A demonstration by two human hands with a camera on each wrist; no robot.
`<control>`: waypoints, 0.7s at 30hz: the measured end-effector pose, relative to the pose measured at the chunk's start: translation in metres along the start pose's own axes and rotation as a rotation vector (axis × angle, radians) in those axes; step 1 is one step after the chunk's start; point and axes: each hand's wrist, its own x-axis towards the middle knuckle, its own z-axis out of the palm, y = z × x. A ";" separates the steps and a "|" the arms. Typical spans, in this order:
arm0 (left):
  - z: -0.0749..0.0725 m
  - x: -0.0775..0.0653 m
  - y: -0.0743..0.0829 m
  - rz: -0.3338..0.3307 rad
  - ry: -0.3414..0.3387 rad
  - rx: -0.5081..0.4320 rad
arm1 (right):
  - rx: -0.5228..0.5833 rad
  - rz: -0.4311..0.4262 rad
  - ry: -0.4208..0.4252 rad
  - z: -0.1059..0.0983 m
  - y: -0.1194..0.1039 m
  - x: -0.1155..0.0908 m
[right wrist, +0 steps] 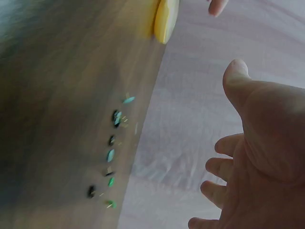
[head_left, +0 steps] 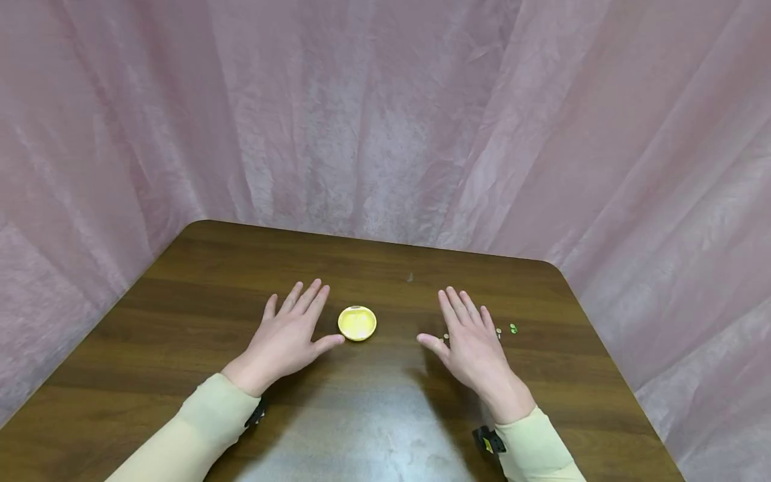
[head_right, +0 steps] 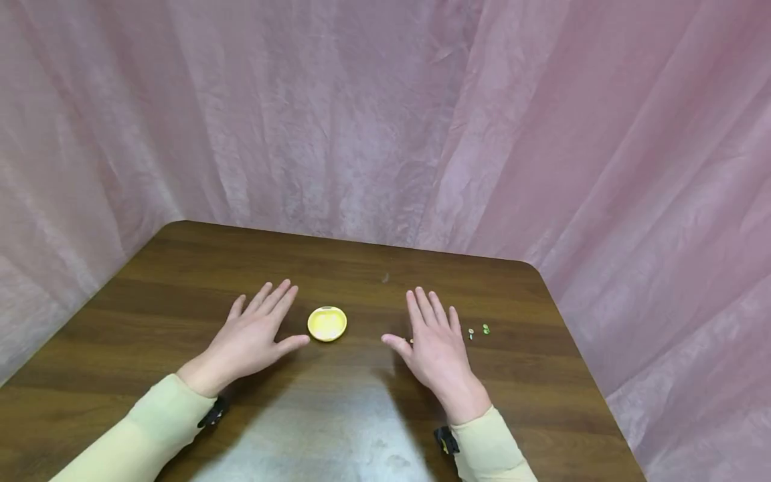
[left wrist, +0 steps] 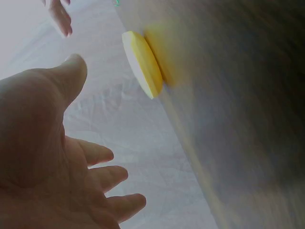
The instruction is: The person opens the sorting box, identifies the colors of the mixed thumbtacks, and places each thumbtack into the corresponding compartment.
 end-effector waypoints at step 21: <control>0.019 0.031 0.020 0.158 0.007 -0.166 | 0.118 -0.177 -0.242 0.021 -0.046 0.042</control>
